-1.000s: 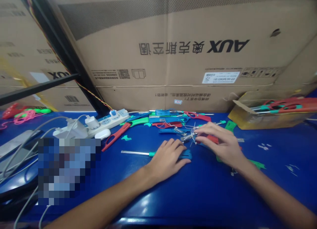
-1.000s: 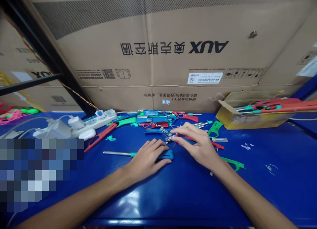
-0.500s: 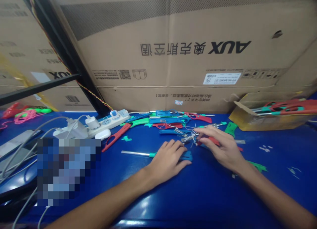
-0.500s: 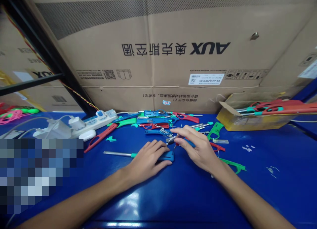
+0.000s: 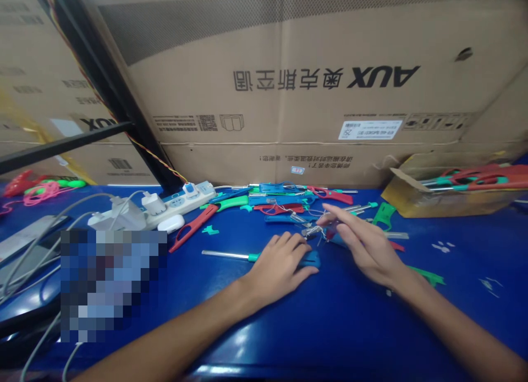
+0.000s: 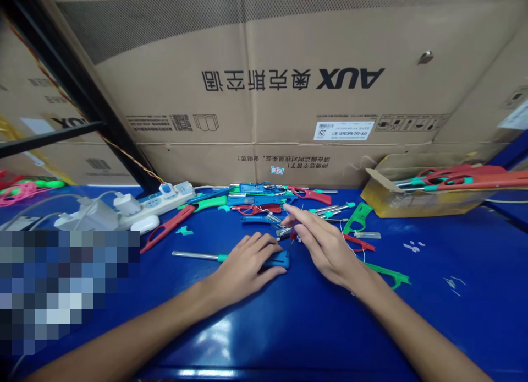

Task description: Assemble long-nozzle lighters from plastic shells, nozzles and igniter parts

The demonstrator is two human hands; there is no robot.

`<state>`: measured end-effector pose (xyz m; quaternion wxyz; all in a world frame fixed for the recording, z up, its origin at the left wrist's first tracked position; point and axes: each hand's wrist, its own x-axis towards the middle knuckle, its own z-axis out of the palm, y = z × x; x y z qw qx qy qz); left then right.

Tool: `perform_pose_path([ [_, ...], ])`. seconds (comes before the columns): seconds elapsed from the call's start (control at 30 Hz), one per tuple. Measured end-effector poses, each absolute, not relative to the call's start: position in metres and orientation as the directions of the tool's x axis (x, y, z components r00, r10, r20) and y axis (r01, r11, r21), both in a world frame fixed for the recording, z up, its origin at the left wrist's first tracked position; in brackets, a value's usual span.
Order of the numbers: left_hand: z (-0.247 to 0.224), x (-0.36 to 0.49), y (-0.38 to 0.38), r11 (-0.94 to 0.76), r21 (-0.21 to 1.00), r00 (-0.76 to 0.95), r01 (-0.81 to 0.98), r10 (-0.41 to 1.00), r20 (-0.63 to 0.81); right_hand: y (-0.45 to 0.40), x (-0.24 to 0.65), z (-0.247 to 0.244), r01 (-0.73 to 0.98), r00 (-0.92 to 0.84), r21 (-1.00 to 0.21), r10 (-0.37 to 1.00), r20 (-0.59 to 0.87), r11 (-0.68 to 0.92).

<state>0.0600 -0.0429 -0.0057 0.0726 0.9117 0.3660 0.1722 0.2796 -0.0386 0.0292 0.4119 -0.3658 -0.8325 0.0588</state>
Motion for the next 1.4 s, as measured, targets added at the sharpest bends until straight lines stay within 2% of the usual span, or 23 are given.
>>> perform_pose_path([
  [0.73, -0.0060, 0.0596, -0.0430, -0.729, 0.261, 0.677, 0.633, 0.684, 0.270, -0.0393, 0.2783, 0.0329, 0.520, -0.360, -0.374, 0.595, 0.719, 0.768],
  [0.97, -0.0035, 0.0602, -0.0432, -0.724, 0.255, 0.676, 0.641, 0.690, 0.259, -0.0406, 0.2761, 0.0283, 0.539, -0.392, -0.394, 0.636, 0.665, 0.744],
  [1.17, -0.0052, 0.0595, -0.0430, -0.731, 0.256, 0.680, 0.633, 0.683, 0.267, -0.0398, 0.2766, 0.0338, 0.540, -0.346, -0.369, 0.599, 0.722, 0.757],
  [1.4, -0.0043, 0.0598, -0.0434, -0.726, 0.255, 0.677, 0.639, 0.688, 0.261, -0.0402, 0.2750, 0.0273, 0.533, -0.400, -0.406, 0.644, 0.652, 0.742],
])
